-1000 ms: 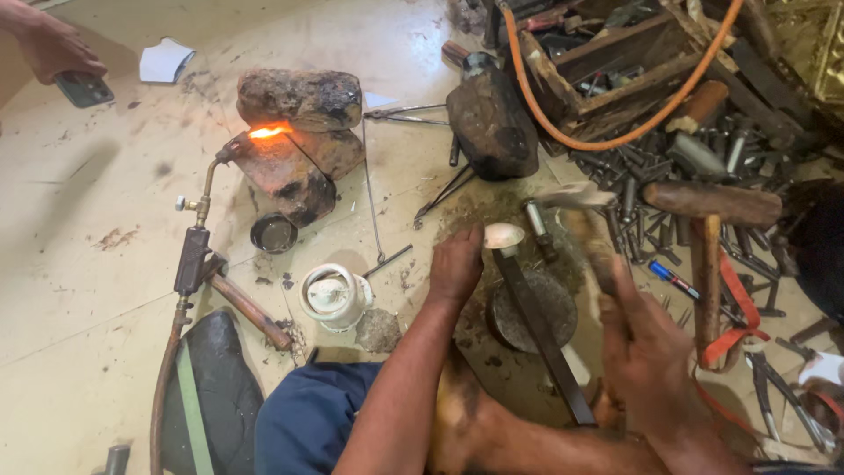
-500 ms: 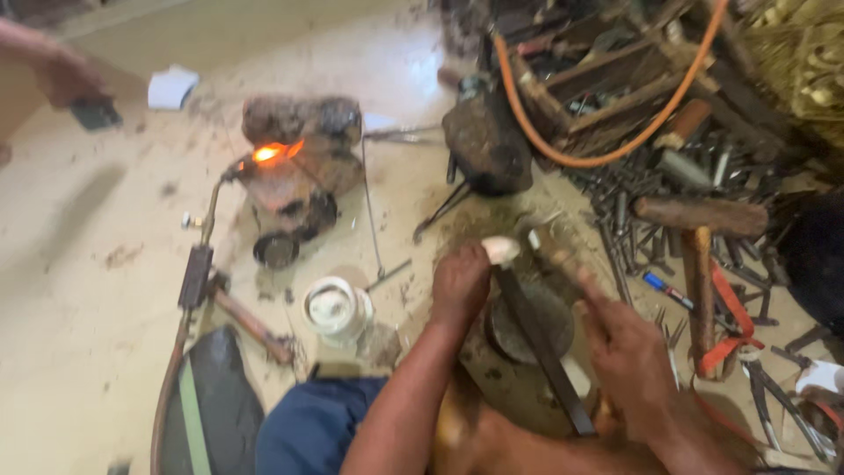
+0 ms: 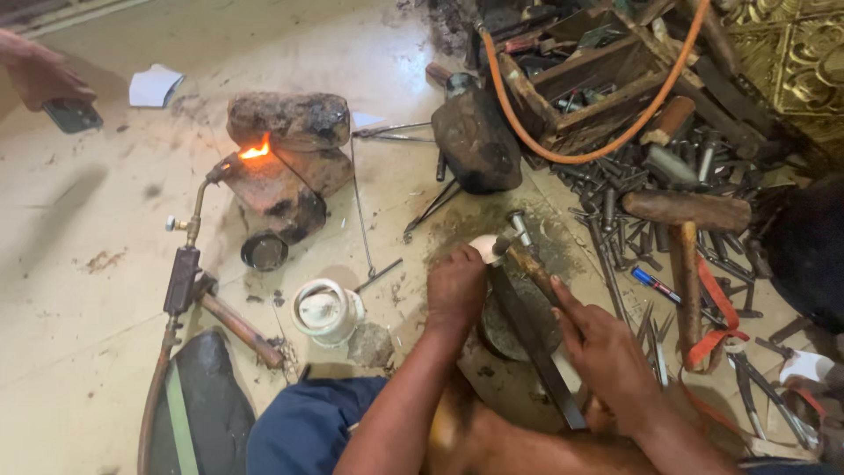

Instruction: The person sits on the floor and repeatedly hammers a small white metal object on a metal rod using a hammer. They periodically pause to inspect the object and apply a substance from a small container before resuming the hammering.

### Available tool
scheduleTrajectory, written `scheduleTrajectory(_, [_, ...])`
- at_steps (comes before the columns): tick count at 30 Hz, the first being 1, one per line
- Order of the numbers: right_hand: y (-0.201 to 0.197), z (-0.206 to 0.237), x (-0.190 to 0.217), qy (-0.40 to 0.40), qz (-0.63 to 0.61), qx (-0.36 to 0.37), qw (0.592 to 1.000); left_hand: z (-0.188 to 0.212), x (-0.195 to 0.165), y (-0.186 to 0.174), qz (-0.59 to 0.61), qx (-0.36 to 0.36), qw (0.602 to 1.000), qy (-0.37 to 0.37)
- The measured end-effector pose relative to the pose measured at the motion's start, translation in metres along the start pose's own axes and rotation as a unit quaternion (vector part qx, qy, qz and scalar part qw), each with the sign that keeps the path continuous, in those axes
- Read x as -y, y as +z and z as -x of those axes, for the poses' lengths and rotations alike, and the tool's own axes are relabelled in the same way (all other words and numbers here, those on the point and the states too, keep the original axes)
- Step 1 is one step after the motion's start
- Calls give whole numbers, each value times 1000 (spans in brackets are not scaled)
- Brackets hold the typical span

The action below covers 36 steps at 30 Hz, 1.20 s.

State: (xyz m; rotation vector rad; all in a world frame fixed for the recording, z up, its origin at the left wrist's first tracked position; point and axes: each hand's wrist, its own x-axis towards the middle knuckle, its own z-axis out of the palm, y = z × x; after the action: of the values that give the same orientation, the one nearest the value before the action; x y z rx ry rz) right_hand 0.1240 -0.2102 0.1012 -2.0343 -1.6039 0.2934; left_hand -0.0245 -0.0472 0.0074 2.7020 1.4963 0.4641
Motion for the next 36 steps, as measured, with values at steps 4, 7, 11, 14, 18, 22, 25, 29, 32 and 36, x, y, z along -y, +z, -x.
scheduleTrajectory(4, [-1, -2, 0, 47, -18, 48, 998, -2, 25, -5, 192, -135, 972, -20])
scheduleTrajectory(7, [-2, -1, 1, 47, -34, 39, 998, -10, 40, 3, 285, -167, 942, 58])
scheduleTrajectory(11, [-2, 0, 2, 34, -37, 26, 998, -22, 44, 20, 324, -80, 940, 69])
scheduleTrajectory(14, [-4, 2, 2, 39, -16, -11, 999, -20, 40, 25, 298, -57, 951, 56])
scheduleTrajectory(18, [-6, 5, 1, 14, -39, -86, 995, -15, 40, 24, 251, -77, 962, 76])
scheduleTrajectory(22, [-6, 2, -1, 44, 38, -9, 998, -17, 40, 20, 176, -72, 976, 108])
scheduleTrajectory(25, [-6, -1, -1, 22, -6, -79, 997, -16, 40, 20, 141, -63, 982, 108])
scheduleTrajectory(29, [-6, -3, 0, -15, 17, 12, 1000, -17, 35, 19, 100, -98, 980, 140])
scheduleTrajectory(32, [-7, -3, 1, 166, -8, 57, 984, -19, 29, 17, 85, -111, 980, 141])
scheduleTrajectory(36, [-7, 0, 5, 21, -43, -46, 998, -16, 25, 13, 82, -90, 986, 111])
